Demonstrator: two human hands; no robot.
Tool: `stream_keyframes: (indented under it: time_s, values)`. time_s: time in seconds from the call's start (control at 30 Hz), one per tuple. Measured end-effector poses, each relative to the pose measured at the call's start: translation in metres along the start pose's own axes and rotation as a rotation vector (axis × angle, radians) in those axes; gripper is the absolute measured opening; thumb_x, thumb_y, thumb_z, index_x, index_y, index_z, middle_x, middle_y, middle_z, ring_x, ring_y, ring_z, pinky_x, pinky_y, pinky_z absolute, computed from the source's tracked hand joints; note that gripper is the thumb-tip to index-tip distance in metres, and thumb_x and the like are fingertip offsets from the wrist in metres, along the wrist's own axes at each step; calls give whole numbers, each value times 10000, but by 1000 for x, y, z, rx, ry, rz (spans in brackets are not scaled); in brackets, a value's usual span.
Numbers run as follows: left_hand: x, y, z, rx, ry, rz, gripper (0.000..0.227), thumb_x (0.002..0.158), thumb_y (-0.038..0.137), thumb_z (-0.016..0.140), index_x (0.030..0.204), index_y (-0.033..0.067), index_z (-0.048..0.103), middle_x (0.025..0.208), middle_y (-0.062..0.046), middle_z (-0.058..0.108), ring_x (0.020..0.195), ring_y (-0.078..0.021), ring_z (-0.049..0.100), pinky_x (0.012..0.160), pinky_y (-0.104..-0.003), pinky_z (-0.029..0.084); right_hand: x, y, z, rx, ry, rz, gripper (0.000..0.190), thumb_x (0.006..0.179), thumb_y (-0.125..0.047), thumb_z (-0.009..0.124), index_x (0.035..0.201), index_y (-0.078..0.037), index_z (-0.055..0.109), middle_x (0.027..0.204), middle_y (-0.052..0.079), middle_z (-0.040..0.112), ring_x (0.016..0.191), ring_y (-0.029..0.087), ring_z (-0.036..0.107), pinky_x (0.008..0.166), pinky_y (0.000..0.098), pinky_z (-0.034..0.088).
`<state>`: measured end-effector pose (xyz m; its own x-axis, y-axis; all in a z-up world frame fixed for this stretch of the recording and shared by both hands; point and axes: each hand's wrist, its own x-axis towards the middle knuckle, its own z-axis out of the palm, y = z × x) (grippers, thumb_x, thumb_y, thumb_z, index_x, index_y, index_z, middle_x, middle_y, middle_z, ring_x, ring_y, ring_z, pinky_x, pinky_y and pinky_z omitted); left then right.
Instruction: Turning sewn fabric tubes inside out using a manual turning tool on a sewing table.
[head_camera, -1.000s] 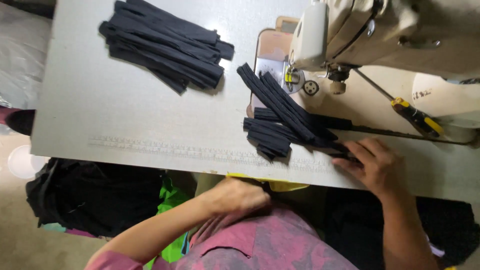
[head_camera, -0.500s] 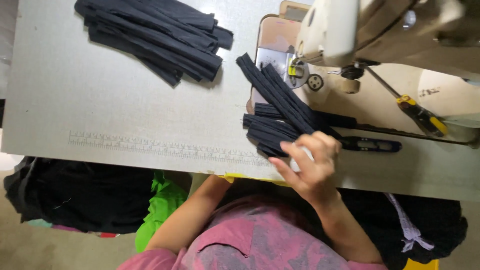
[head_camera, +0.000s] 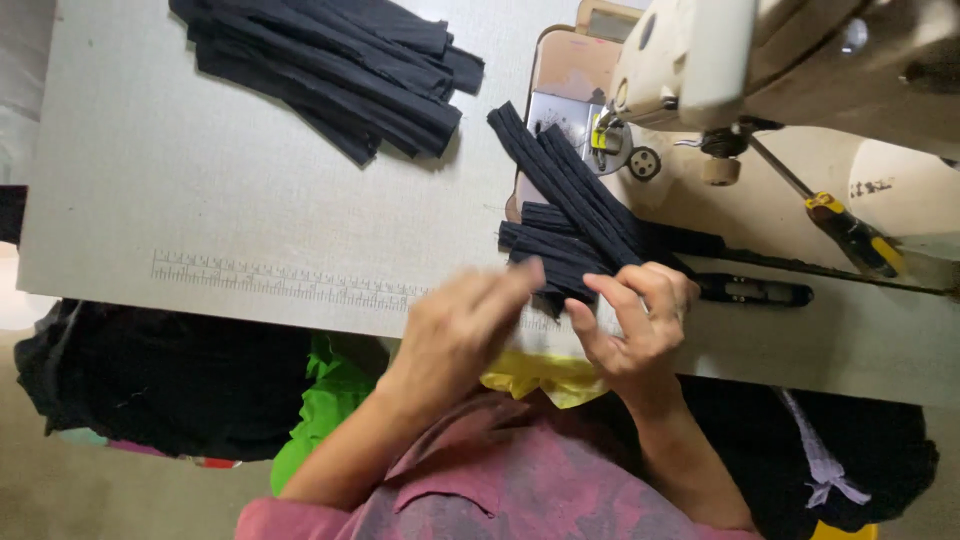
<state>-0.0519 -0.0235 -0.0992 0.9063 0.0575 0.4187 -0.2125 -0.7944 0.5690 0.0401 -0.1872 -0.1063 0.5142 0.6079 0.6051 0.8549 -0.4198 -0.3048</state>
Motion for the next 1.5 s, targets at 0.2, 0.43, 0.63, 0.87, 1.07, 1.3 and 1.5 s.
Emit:
stream_keyframes:
  time_s: [0.2,0.43,0.63,0.87,1.07,1.3,1.5]
  values:
    - [27,-23,19,257,-20,48,104,761,191,630,758,159,531,735,18,523,648,-185,469,436,-320,370,-38,70,-35,-203,268,15,82,877,-1,578,809,44,579,788,176,556,755,326,508,700,434,429]
    - [39,1,-39,-548,-141,-83,179,693,-14,642,755,95,514,890,-71,629,830,-173,624,768,-267,456,-34,156,-102,-654,-238,77,296,928,-138,579,1158,47,569,1149,219,534,1065,331,492,891,432,393]
    - [35,33,-75,-982,274,162,285,845,317,549,664,97,528,576,-47,498,543,-190,516,548,-273,505,-35,174,-100,-831,-330,64,357,827,-132,673,1179,-95,617,1126,91,579,1049,239,502,887,314,409]
    - [36,10,-19,-924,-56,-372,245,784,-22,582,1025,18,581,948,-107,634,844,-142,609,753,-220,496,-26,162,-104,-926,-456,436,409,748,-186,684,1135,-104,585,1095,101,504,888,208,517,667,281,468]
    - [24,-10,17,-1186,25,-726,161,802,99,599,946,37,638,853,-33,629,772,-68,545,693,-171,440,-69,155,-156,-461,-466,327,303,921,11,602,1214,65,553,1006,210,585,871,272,572,753,322,484]
    - [27,-1,38,-1667,70,-850,322,690,-8,674,1000,40,600,822,-45,622,706,-118,590,672,-213,497,-29,102,-164,-672,-459,-103,542,812,-471,513,1172,-89,648,814,51,585,728,218,565,690,328,467]
    - [17,-3,43,-1730,131,-931,132,724,-13,645,855,-1,632,814,-85,626,720,-207,617,728,-283,528,-8,95,-162,-737,-449,-277,568,778,-512,573,1135,-78,659,829,42,616,757,192,572,695,305,483]
